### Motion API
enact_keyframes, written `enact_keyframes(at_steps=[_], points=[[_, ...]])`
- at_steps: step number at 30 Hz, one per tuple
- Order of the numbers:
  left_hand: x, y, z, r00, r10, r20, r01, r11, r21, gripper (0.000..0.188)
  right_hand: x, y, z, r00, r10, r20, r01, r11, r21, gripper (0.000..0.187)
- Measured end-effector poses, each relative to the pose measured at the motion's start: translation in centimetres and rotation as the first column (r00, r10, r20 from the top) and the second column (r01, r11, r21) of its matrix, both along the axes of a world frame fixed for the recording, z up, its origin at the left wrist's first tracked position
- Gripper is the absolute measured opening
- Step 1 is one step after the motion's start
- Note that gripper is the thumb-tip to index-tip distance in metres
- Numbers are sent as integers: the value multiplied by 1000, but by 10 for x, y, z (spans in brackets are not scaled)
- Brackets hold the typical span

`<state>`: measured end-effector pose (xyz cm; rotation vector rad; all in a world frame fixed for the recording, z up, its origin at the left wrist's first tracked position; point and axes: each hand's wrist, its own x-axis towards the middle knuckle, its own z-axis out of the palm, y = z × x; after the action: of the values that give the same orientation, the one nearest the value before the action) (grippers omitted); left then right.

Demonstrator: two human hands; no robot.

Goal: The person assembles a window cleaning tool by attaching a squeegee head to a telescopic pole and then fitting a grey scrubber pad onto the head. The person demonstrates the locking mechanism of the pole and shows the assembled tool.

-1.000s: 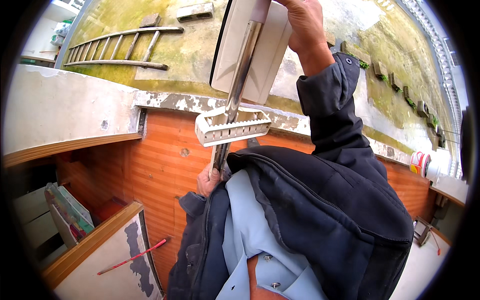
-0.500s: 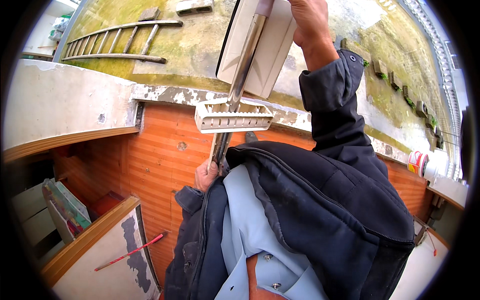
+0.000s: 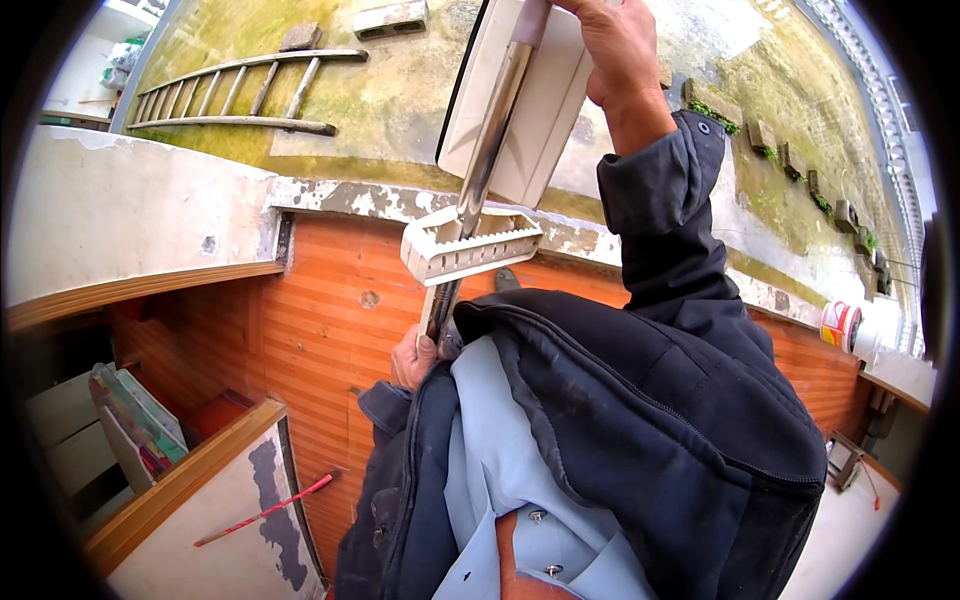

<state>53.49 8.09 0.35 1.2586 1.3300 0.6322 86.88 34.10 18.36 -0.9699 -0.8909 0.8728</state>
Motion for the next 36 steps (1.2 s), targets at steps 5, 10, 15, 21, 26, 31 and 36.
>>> enact_keyframes(at_steps=[5, 10, 15, 21, 26, 31, 36], points=[[3, 1, 2, 1000, 7, -4, -6, 1000, 4, 74, 2, -5, 5, 1000, -23, -13, 23, 999, -22, 25], [5, 4, 6, 994, 2, -113, 3, 999, 46, 77, 4, -5, 5, 997, -61, 52, 62, 998, -17, 25], [3, 3, 0, 990, 30, -137, -24, 999, 42, 75, 3, -3, 4, 998, -51, 23, 51, 999, -13, 25], [1, 3, -7, 980, 43, -193, -22, 993, 113, 66, 3, -3, 4, 995, -90, 44, 89, 996, 13, 26], [5, 8, -1, 989, 22, -149, -10, 996, 86, 62, 5, -5, 4, 993, -104, 61, 104, 995, 2, 25], [6, 5, -3, 989, 67, -129, -56, 994, 90, 57, 7, -4, 0, 998, -59, 35, 60, 998, -35, 24], [11, 10, 8, 969, 120, -217, -79, 979, 185, 44, 6, 2, -8, 999, -51, 13, 51, 999, 19, 24]])
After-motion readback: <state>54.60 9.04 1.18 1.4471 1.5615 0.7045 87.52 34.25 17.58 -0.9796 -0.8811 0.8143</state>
